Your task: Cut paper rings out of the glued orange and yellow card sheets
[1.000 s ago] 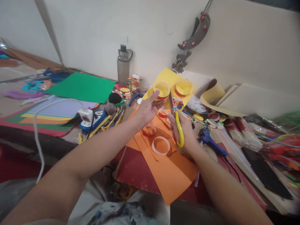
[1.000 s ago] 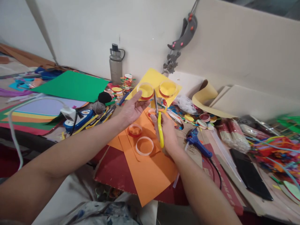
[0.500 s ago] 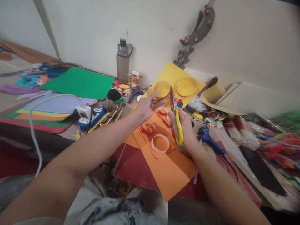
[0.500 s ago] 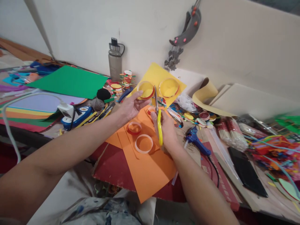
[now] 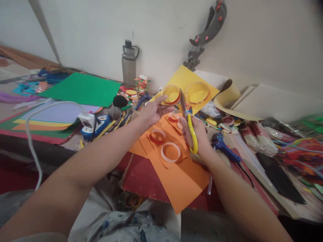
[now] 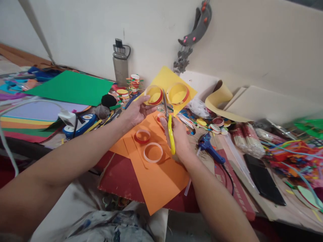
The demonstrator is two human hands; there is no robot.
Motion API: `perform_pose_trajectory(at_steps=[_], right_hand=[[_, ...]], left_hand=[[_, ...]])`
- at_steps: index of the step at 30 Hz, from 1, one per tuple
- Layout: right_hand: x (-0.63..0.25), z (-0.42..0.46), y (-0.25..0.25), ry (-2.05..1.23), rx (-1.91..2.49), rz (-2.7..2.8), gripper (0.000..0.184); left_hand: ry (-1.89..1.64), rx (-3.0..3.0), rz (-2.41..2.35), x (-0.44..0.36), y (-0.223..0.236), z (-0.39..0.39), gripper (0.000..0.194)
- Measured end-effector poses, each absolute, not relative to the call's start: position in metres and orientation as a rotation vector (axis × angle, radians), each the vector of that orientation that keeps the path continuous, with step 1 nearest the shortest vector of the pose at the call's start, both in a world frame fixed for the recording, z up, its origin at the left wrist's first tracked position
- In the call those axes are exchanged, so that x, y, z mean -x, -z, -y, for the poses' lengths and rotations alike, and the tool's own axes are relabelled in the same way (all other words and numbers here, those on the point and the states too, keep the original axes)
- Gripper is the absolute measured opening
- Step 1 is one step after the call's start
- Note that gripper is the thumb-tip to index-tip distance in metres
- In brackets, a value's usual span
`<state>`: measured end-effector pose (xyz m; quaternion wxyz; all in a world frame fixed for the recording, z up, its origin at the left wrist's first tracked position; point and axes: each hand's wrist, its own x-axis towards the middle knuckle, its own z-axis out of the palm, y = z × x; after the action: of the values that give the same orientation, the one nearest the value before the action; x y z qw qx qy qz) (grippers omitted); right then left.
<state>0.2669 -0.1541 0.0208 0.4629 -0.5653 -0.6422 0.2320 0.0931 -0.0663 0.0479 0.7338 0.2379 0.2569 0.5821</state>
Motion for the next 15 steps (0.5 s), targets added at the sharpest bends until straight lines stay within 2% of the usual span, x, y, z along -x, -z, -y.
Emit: perform_pose_trajectory(at_steps=[6,13,15], right_hand=[[-0.265,0.156,-0.019,-0.588,1.397,1.560,0.074],[-0.255,0.163,-0.028,-0.608,1.399,1.537,0.073],[-0.254,0.162,-0.027,-0.611,1.402,1.541,0.073]], left_hand=[[-1.264,-0.582,-0.567,-0.085,-0.047,0.054,0.027],[-1.311,-0.447,-0.536,-0.096,-0.045,0.064,0.045],[-1.336,-0.445,-0.493,-0.103,-0.044,0.073,0.040]])
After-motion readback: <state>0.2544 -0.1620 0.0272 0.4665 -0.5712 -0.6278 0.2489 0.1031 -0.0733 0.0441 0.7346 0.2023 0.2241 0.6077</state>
